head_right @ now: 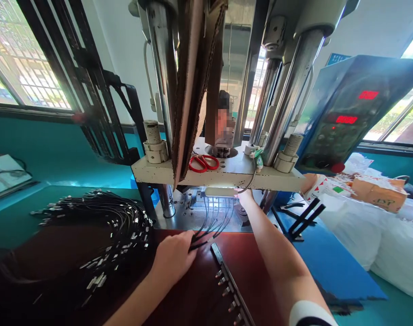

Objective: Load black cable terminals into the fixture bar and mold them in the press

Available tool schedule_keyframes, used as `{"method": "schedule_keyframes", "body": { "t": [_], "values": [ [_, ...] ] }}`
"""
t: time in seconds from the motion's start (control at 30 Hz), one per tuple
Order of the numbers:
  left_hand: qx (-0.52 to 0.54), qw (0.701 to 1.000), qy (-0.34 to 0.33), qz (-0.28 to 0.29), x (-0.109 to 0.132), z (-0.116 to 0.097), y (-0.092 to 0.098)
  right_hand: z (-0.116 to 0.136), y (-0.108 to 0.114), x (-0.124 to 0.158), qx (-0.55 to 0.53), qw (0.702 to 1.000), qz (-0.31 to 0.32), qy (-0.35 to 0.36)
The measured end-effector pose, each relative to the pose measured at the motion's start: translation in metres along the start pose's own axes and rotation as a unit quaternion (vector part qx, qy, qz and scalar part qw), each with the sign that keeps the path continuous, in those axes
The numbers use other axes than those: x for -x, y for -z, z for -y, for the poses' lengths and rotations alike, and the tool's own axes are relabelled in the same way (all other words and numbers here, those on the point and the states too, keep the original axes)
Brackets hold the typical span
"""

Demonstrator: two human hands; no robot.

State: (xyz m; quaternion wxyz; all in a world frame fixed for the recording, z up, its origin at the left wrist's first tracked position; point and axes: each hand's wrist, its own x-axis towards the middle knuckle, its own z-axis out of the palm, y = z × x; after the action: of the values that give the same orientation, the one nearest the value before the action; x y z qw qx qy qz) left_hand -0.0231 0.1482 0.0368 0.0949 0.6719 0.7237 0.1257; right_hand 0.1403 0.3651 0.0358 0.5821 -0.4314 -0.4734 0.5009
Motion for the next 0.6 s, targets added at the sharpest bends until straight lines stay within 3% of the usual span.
{"method": "schedule_keyframes", "body": {
  "t": [0.07,0.1,0.17,0.2,0.3,0.37,0.43,0.6],
  "values": [
    [0.116,0.986,-0.018,0.115,0.005,0.002,0.004,-0.004,0.006,0.020,-0.023,0.999,0.015,-0.040],
    [0.204,0.959,-0.031,0.193,0.005,0.003,0.003,-0.005,0.009,0.033,-0.033,0.998,0.023,-0.057],
    [0.401,0.855,-0.041,0.327,0.004,0.003,-0.005,-0.004,0.016,0.063,-0.053,0.995,0.033,-0.080],
    [0.488,0.793,-0.023,0.363,0.002,0.002,-0.012,-0.003,0.018,0.078,-0.062,0.994,0.034,-0.086],
    [0.667,0.640,0.053,0.378,0.000,-0.006,-0.029,0.006,0.023,0.118,-0.085,0.992,0.033,-0.085],
    [0.720,0.567,0.068,0.394,0.003,-0.014,-0.034,0.013,0.025,0.137,-0.103,0.992,0.027,-0.070],
    [0.726,0.545,0.057,0.415,0.009,-0.023,-0.032,0.020,0.027,0.150,-0.116,0.992,0.014,-0.053],
    [0.696,0.602,0.048,0.389,0.030,-0.042,-0.024,0.029,0.036,0.167,-0.135,0.990,-0.020,-0.040]
  ]
}}
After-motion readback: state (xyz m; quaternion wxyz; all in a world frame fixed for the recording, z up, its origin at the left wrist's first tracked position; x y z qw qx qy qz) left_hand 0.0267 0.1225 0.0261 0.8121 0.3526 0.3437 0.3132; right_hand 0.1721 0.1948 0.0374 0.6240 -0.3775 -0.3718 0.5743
